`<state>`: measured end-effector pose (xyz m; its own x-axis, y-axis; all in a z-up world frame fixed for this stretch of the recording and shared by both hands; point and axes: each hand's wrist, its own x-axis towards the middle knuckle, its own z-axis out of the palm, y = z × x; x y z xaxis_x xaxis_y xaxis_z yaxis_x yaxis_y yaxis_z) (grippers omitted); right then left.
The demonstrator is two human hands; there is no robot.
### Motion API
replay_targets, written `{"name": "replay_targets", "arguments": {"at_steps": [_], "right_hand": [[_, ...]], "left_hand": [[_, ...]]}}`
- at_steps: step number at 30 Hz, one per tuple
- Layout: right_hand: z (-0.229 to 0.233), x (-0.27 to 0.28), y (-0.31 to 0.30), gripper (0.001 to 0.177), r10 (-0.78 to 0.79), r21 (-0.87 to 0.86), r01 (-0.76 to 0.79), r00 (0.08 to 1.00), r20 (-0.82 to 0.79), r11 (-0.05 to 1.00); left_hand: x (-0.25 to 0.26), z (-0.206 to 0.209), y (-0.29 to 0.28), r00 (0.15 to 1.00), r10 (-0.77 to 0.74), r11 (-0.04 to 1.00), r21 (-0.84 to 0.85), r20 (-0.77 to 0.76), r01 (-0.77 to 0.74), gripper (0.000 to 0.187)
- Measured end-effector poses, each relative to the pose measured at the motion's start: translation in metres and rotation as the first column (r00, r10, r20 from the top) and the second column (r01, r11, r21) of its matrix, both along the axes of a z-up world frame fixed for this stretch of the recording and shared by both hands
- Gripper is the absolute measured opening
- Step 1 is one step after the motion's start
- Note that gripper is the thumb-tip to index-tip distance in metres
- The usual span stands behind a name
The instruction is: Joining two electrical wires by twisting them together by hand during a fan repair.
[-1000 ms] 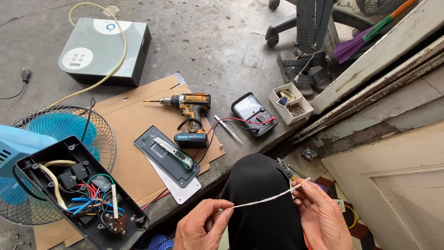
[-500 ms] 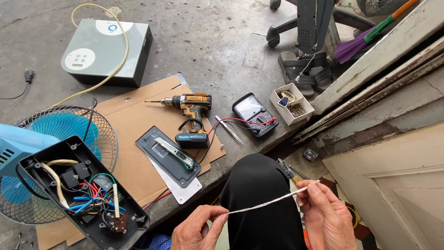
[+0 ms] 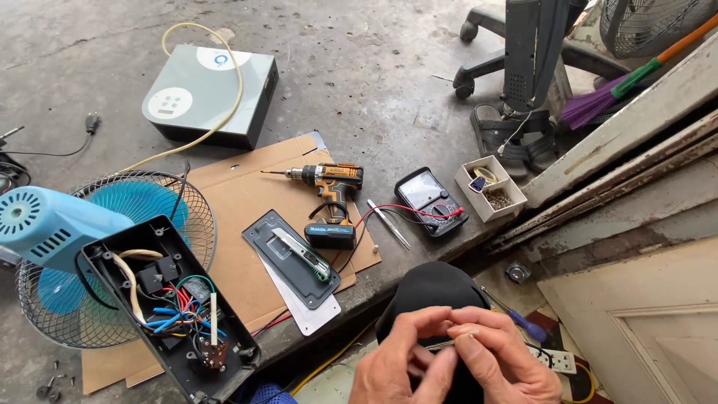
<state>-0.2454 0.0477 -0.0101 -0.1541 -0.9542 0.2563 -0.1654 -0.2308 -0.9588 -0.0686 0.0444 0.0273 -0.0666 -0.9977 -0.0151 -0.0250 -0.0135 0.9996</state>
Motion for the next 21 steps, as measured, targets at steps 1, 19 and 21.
{"name": "replay_targets", "arguments": {"at_steps": [1, 19, 21], "right_hand": [[-0.002, 0.003, -0.001, 0.015, 0.042, -0.018, -0.041, 0.996, 0.075, 0.999], [0.001, 0.009, -0.029, 0.026, -0.121, 0.114, 0.074, 0.864, 0.489, 0.991], [-0.002, -0.004, -0.033, 0.034, -0.102, 0.203, -0.007, 0.847, 0.522, 0.979]], "left_hand": [[0.001, -0.003, 0.001, 0.998, 0.042, 0.999, 0.011, -0.048, -0.041, 0.035], [0.009, -0.024, -0.012, 0.954, 0.201, 0.94, 0.317, -0.224, -0.123, 0.003], [0.01, -0.026, -0.016, 0.942, 0.222, 0.907, 0.408, -0.252, -0.104, 0.005]]}}
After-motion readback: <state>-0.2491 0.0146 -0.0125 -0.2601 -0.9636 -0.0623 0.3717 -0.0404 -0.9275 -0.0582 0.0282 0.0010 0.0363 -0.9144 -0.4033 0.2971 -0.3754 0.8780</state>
